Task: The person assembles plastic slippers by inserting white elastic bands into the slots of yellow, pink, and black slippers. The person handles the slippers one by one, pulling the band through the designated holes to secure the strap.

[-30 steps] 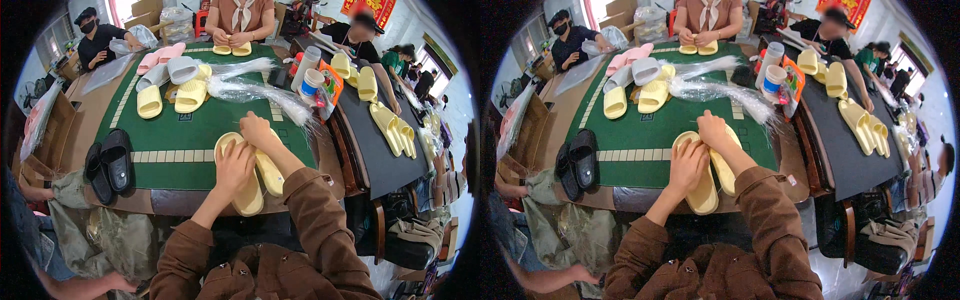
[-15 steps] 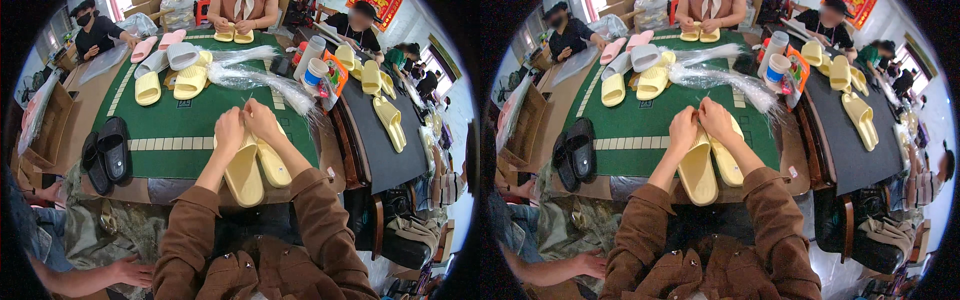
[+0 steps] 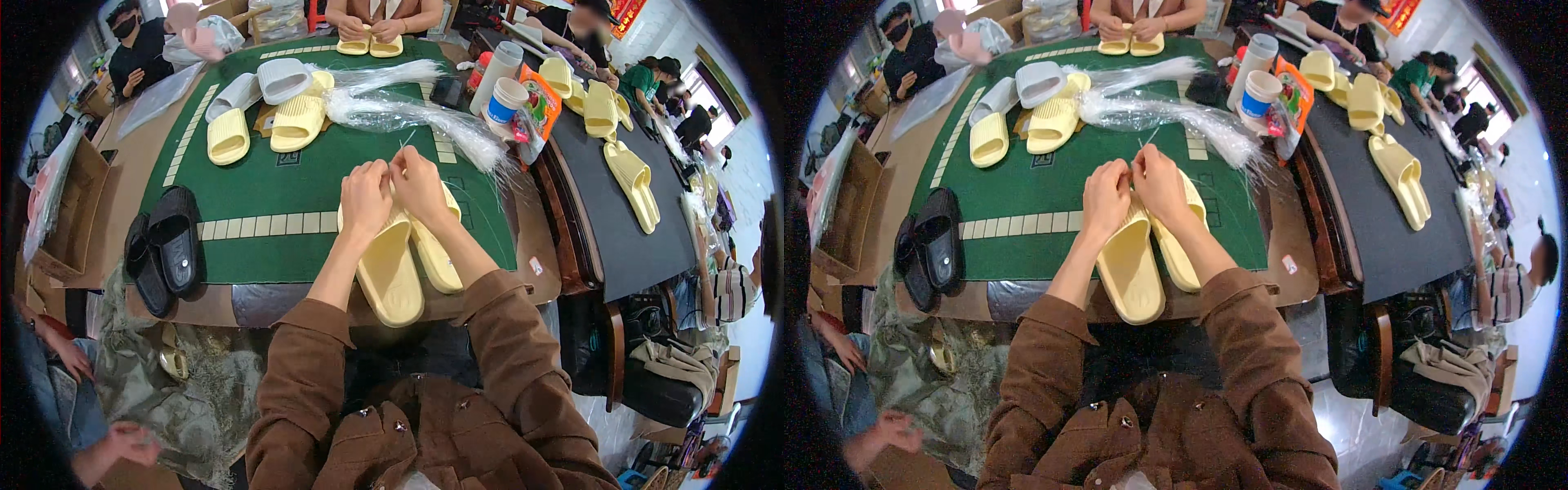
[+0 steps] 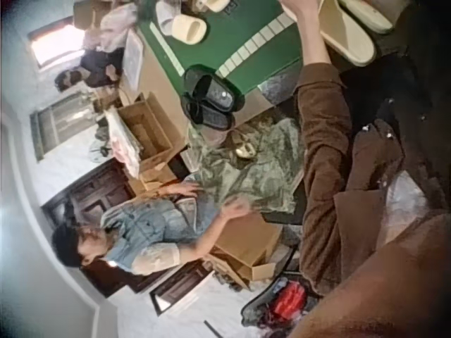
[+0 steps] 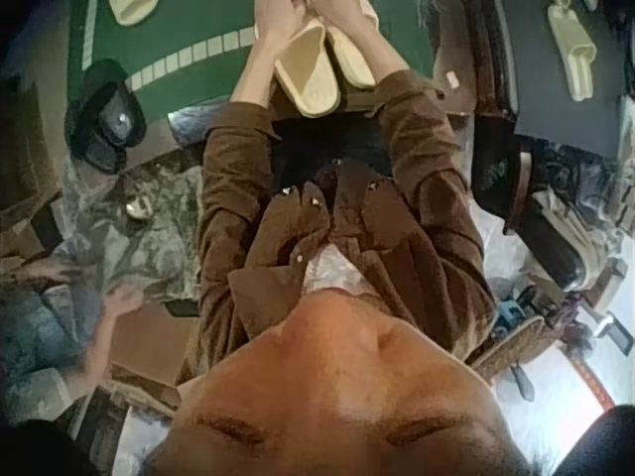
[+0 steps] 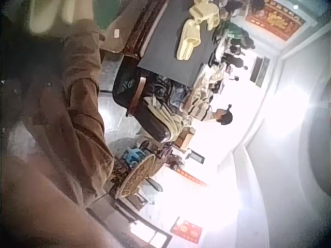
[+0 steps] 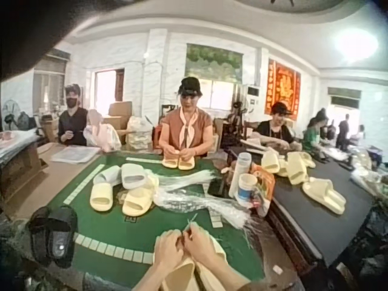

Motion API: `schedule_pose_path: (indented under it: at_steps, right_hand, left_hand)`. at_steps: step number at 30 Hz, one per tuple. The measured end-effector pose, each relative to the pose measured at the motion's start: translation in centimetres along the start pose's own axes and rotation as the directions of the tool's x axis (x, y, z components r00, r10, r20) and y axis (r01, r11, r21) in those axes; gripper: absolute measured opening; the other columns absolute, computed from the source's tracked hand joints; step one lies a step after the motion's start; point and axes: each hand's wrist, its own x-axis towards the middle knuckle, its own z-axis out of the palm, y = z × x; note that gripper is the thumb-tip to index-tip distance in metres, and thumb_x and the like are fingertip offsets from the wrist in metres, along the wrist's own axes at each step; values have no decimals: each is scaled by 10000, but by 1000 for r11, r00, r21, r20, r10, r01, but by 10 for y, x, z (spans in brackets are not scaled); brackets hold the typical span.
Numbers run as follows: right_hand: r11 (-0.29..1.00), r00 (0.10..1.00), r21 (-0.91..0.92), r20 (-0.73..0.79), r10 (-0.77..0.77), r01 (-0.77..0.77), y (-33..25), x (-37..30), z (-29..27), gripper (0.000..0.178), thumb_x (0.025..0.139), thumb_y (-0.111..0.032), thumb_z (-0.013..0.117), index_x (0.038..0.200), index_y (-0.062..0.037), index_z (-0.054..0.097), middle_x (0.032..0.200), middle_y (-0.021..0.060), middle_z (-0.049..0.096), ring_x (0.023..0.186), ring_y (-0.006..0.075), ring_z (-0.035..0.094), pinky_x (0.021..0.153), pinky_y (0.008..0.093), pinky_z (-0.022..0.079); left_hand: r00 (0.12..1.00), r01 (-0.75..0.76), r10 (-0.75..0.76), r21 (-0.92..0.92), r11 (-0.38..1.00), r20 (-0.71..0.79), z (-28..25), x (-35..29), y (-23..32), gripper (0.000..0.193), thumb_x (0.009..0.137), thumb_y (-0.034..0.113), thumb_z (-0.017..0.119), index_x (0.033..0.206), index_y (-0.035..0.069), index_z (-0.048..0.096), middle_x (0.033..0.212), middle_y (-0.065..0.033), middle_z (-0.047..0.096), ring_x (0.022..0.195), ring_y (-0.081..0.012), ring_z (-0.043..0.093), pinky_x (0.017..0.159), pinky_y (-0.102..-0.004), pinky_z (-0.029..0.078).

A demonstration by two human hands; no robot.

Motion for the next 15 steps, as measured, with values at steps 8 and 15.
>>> schedule_pose_path:
  at_steps: [8, 15]
  right_hand:
    - [996, 999, 87, 45, -30, 26, 4, 0, -3, 85, 832, -44, 599, 864, 5, 537, 766, 190, 633, 714, 388, 623, 635, 430, 496]
    - [983, 995, 178, -75, 59, -45, -1, -4, -1, 78, 822, -29, 633, 875, 14, 596, 769, 153, 652, 678, 260, 652, 609, 344, 508]
  left_hand:
    - [999, 8, -7, -26, 1000, 39, 3, -2, -4, 56, 862, 19, 537, 829, 9, 493, 816, -163, 579, 835, -381, 562, 704, -484, 422]
    - [991, 109, -102, -88, 990, 82, 2, -2, -8, 59, 855, 48, 550, 846, -3, 523, 754, -176, 596, 759, -373, 590, 670, -465, 443]
